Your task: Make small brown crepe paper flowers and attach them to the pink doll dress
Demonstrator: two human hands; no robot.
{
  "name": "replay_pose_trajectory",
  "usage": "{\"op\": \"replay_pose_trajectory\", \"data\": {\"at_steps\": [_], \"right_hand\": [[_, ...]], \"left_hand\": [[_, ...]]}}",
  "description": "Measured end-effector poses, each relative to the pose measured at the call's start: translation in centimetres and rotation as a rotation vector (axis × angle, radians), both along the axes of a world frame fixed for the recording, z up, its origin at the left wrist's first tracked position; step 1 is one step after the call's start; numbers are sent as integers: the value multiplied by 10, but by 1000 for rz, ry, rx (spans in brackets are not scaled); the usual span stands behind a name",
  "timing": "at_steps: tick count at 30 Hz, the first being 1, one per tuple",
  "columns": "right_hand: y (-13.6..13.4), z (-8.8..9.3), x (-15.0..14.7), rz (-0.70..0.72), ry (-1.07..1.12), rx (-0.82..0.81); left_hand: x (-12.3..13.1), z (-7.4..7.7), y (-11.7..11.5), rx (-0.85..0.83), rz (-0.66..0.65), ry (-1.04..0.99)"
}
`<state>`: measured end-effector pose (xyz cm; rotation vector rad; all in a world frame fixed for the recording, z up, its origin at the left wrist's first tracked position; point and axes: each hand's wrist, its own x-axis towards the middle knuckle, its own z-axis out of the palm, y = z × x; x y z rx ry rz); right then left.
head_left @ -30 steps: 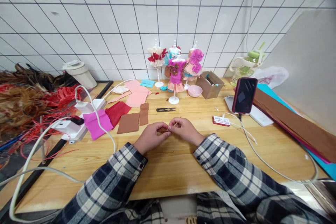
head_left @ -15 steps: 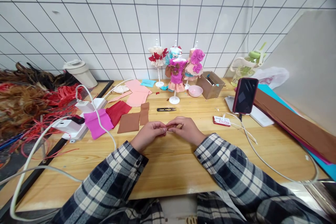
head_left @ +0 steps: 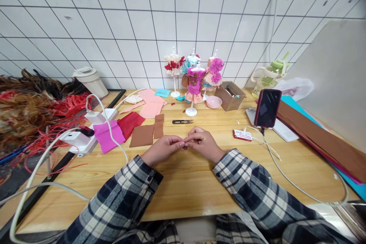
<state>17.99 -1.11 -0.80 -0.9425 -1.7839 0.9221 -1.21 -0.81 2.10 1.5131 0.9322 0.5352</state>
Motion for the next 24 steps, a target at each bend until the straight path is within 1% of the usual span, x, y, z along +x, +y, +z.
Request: {"op": "replay_pose_trajectory", "data": {"at_steps": [3, 5, 6, 8, 10, 11, 13, 15, 17, 19, 24], "right_hand": [[-1, 2, 1, 52, 53, -46], [2, 5, 1, 59, 33, -42], [6, 7, 0, 34, -2, -24], [17, 11, -6, -78, -146, 36], [31, 12, -15, -215, -401, 78], [38, 12, -20, -259, -550, 65], [47, 9, -31, -298, -791, 10], [51, 5, -38, -321, -918, 15], [48, 1, -37, -356, -976, 77], [43, 0, -30, -383, -1024, 117], [31, 3, -1, -417, -1111, 53]], "left_hand": [[-2, 0, 0, -110, 25, -88], [-4, 1, 1, -177, 71, -137], [-5, 2, 2, -194, 109, -154], [-7, 3, 3, -203, 201, -178], [-8, 2, 5, -205, 258, -192], [-8, 1, 6, -200, 276, -195], [-9, -4, 8, -159, 301, -184], [-9, -11, 11, -76, 332, -162], [-9, -17, 13, -29, 352, -158], [-10, -20, 15, -1, 367, -182], [-12, -17, 14, 60, 376, -245]]}}
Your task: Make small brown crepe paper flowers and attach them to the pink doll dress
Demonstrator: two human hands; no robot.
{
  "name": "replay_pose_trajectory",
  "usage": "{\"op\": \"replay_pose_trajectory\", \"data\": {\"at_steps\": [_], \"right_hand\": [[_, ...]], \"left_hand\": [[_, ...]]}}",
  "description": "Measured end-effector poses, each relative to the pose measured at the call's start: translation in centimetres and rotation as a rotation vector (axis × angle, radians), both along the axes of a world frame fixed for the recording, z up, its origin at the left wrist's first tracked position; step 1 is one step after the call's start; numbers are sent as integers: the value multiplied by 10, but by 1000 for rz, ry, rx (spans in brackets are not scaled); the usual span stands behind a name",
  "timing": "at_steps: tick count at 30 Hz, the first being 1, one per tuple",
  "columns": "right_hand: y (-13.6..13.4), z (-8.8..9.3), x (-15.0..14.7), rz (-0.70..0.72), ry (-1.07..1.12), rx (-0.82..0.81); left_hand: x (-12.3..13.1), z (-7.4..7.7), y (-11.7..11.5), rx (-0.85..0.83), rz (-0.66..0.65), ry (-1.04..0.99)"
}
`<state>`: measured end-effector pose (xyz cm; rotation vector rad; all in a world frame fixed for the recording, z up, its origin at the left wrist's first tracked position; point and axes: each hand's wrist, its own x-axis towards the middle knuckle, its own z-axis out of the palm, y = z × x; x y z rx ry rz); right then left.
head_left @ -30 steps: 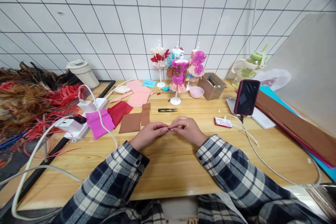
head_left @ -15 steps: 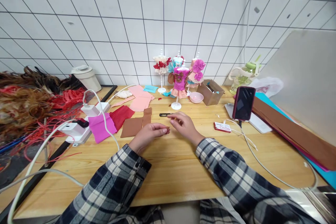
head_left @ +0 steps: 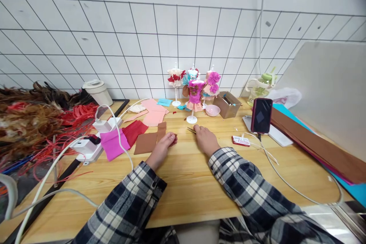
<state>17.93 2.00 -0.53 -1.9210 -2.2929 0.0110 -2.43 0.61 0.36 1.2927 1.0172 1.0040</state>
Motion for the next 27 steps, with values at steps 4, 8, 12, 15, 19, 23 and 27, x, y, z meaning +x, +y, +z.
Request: {"op": "replay_pose_trajectory", "data": {"at_steps": [4, 8, 12, 15, 19, 23, 27], "right_hand": [[-8, 0, 16, -28, 32, -20], [-18, 0, 16, 42, 378, -52], [-31, 1, -1, 188, 757, -164], [-39, 0, -14, 202, 834, -148], [-42, -1, -18, 232, 848, -179], [-44, 3, -15, 262, 851, -294], [-47, 8, -13, 301, 802, -335]], "left_hand": [[1, 4, -3, 10, -1, -3], [5, 5, -5, -36, -13, 16], [8, 6, -8, -141, 2, -40], [8, 9, -11, -215, 23, -87], [11, 12, -14, -241, 2, -83], [16, 14, -18, -162, 11, 9], [17, 13, -18, -101, 16, 100]]}}
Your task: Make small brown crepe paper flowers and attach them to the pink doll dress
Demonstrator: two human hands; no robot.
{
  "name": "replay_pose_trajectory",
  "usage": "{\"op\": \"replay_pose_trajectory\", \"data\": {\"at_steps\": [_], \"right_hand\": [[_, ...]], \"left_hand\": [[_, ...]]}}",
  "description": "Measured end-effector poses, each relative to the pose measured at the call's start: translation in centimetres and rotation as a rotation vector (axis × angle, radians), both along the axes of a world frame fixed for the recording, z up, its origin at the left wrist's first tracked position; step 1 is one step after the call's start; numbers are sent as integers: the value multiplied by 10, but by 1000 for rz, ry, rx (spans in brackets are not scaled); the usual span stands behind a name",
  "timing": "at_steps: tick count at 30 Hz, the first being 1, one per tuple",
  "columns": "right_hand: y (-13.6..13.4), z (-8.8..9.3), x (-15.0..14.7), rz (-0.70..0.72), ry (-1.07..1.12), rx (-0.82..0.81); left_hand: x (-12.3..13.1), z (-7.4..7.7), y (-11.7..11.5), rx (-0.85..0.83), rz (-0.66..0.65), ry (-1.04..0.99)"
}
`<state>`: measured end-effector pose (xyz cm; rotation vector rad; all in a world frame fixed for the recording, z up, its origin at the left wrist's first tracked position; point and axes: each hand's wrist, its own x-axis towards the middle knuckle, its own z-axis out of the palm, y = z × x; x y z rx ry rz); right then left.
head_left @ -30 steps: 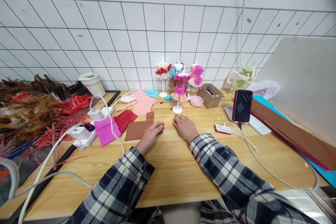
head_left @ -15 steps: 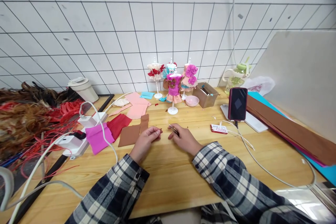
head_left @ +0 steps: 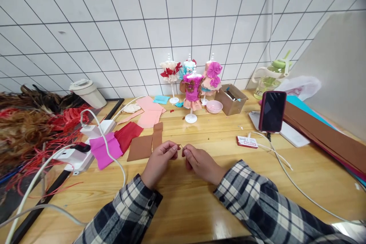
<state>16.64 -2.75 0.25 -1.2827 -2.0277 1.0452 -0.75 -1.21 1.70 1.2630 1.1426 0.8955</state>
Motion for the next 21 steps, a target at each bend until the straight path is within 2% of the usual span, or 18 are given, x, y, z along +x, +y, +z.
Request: {"op": "replay_pose_trajectory", "data": {"at_steps": [7, 12, 21], "right_hand": [[-2, -1, -1, -8, -96, 33], [-3, -1, -2, 8, -71, 14], [-4, 1, -3, 29, -75, 57]], "left_hand": [[-2, -3, 2, 90, -16, 76], [-1, -1, 1, 137, 15, 79], [2, -4, -3, 169, -36, 176]]}}
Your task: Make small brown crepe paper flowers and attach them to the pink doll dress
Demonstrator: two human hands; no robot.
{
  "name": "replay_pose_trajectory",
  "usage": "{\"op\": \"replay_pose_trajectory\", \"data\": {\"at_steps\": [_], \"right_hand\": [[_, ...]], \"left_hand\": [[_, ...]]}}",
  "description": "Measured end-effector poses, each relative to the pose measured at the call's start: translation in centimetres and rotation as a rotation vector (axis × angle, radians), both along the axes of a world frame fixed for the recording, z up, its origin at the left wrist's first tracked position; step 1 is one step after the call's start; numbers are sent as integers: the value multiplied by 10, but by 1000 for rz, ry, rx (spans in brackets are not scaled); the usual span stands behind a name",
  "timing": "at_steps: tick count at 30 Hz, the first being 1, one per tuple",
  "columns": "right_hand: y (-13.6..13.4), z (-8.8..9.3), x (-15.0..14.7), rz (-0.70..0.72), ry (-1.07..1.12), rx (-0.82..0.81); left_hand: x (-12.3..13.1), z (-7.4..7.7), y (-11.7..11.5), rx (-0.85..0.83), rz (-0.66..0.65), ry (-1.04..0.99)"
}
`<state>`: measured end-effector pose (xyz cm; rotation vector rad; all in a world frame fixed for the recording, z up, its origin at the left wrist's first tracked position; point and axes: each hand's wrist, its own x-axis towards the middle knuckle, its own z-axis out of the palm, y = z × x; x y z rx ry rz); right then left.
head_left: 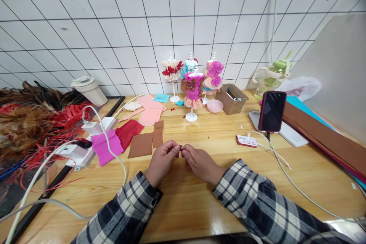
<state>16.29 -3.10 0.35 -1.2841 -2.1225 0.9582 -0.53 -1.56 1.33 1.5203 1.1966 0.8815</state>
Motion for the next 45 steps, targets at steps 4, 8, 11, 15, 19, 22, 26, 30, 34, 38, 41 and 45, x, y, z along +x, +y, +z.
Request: {"op": "replay_pose_trajectory", "data": {"at_steps": [4, 8, 11, 15, 19, 22, 26, 30, 34, 38, 41, 45], "right_hand": [[2, -4, -1, -22, 46, 17], [2, -6, -2, -63, 36, 52], [2, -6, -2, -86, -2, 45], [1, -7, -2, -71, -14, 49], [0, -8, -2, -66, -34, 60], [0, -8, -3, -66, -48, 63], [-1, -7, -5, -94, -38, 68], [-2, -5, -5, -110, 7, 76], [-2, -4, -5, -87, 0, 75], [-1, -6, -5, -99, -65, 74], [-1, -7, -5, -103, -76, 76], [0, -7, -4, -98, -41, 86]], "left_hand": [[1, 2, -1, 19, -14, -24], [1, 4, -1, 32, -22, -9], [0, 4, -1, 42, -16, 58], [0, 1, 0, 47, 12, 67], [1, 0, 0, 34, 4, 55], [2, 0, -1, 32, 8, 50], [3, 1, -3, 32, 27, 21], [6, -2, -3, 1, 64, -83], [6, -7, -2, -27, 105, -167], [5, -6, -4, 28, 118, -92], [6, -4, -5, 48, 100, -43], [7, -1, -5, 58, 78, 17]]}}
